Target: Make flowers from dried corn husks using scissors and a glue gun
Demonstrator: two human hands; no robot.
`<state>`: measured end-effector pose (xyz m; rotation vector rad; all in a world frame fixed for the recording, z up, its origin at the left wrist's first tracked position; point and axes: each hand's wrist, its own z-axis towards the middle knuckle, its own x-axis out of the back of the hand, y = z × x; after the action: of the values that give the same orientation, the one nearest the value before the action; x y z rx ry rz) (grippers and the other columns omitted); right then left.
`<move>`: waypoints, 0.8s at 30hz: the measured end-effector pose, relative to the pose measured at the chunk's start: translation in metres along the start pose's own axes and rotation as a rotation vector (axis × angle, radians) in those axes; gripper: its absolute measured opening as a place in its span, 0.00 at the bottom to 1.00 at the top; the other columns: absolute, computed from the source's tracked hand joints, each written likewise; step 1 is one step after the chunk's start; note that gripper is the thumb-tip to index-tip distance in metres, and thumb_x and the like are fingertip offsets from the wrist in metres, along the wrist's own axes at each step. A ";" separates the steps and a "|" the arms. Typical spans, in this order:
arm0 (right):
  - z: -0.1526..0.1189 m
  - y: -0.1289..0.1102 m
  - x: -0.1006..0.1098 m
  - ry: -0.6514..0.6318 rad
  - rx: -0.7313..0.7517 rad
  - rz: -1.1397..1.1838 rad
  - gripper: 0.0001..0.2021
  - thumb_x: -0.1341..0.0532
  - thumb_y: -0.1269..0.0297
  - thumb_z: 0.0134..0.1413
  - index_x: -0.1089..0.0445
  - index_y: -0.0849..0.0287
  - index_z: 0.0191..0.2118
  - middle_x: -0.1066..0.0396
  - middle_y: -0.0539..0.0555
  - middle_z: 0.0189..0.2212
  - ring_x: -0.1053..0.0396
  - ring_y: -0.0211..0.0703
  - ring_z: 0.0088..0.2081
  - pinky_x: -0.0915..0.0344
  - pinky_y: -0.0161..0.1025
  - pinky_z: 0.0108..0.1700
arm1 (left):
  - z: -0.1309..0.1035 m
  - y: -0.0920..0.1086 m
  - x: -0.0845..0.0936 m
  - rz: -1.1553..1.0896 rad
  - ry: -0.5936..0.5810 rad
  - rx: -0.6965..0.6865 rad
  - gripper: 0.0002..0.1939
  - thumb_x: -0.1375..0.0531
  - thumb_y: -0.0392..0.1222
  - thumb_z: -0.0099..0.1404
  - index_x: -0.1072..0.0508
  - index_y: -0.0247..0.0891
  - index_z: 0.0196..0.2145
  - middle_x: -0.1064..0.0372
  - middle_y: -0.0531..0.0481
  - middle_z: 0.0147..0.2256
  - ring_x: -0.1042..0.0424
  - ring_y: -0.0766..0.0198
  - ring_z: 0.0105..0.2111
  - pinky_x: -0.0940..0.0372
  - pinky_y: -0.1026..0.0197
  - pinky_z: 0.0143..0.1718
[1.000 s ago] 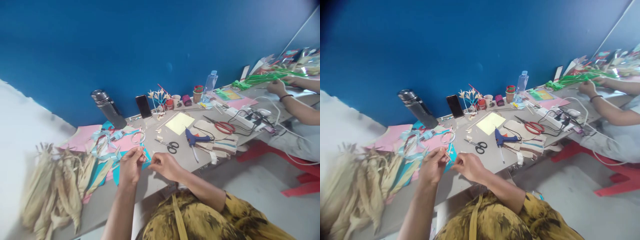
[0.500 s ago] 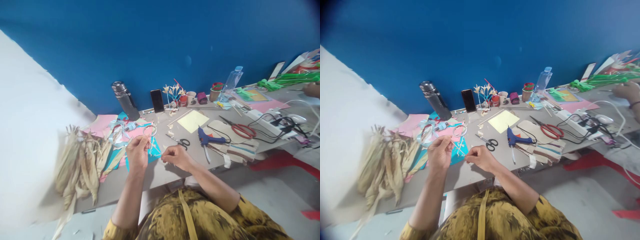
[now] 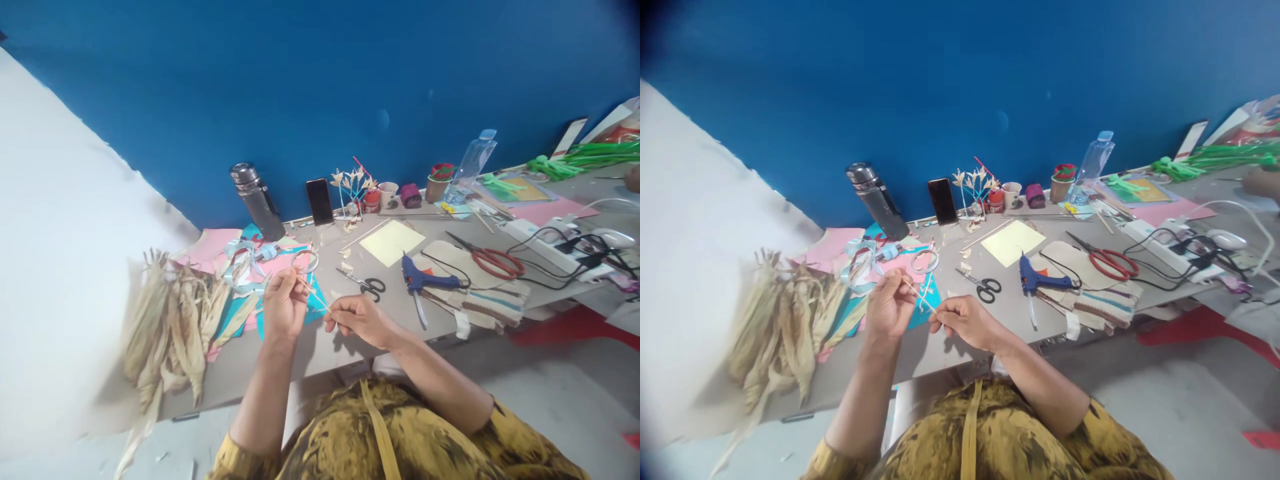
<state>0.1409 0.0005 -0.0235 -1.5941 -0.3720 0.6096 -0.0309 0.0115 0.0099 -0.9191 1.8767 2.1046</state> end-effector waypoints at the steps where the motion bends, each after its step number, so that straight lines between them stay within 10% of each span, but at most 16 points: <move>1: 0.001 0.000 0.000 0.016 -0.013 0.032 0.15 0.35 0.54 0.52 0.22 0.65 0.34 0.22 0.56 0.30 0.39 0.31 0.22 0.45 0.30 0.22 | -0.002 0.000 0.002 -0.010 -0.017 0.048 0.15 0.28 0.48 0.52 0.25 0.35 0.30 0.30 0.52 0.28 0.38 0.74 0.22 0.39 0.68 0.25; 6: 0.006 0.004 -0.001 0.103 -0.040 0.086 0.10 0.37 0.61 0.48 0.24 0.64 0.28 0.25 0.53 0.23 0.42 0.30 0.20 0.48 0.30 0.21 | -0.029 -0.001 0.013 0.198 -0.286 0.263 0.22 0.30 0.50 0.55 0.21 0.35 0.44 0.25 0.43 0.36 0.29 0.62 0.28 0.33 0.59 0.32; 14: 0.007 0.002 -0.005 0.276 -0.013 -0.313 0.10 0.42 0.67 0.46 0.29 0.60 0.18 0.32 0.49 0.16 0.43 0.32 0.19 0.48 0.31 0.22 | -0.046 -0.013 0.013 0.908 -0.263 -0.303 0.05 0.33 0.38 0.59 0.19 0.43 0.25 0.26 0.46 0.26 0.32 0.56 0.32 0.38 0.58 0.38; 21: 0.016 -0.009 -0.001 0.495 -0.111 -0.271 0.10 0.43 0.66 0.46 0.30 0.61 0.19 0.32 0.50 0.18 0.45 0.34 0.19 0.48 0.32 0.21 | -0.072 0.032 0.001 0.642 -0.119 -0.569 0.04 0.30 0.36 0.56 0.17 0.44 0.30 0.25 0.45 0.30 0.30 0.53 0.35 0.35 0.53 0.41; 24: 0.004 -0.025 -0.012 0.287 0.053 -0.276 0.10 0.40 0.63 0.49 0.24 0.60 0.24 0.27 0.51 0.23 0.41 0.34 0.21 0.46 0.32 0.23 | -0.061 0.053 -0.009 0.475 -0.110 -0.473 0.10 0.33 0.43 0.61 0.23 0.41 0.23 0.30 0.48 0.26 0.33 0.60 0.28 0.37 0.58 0.31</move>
<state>0.1315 0.0002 0.0029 -1.5195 -0.3493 0.1748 -0.0314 -0.0537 0.0583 -0.4300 1.6944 2.8945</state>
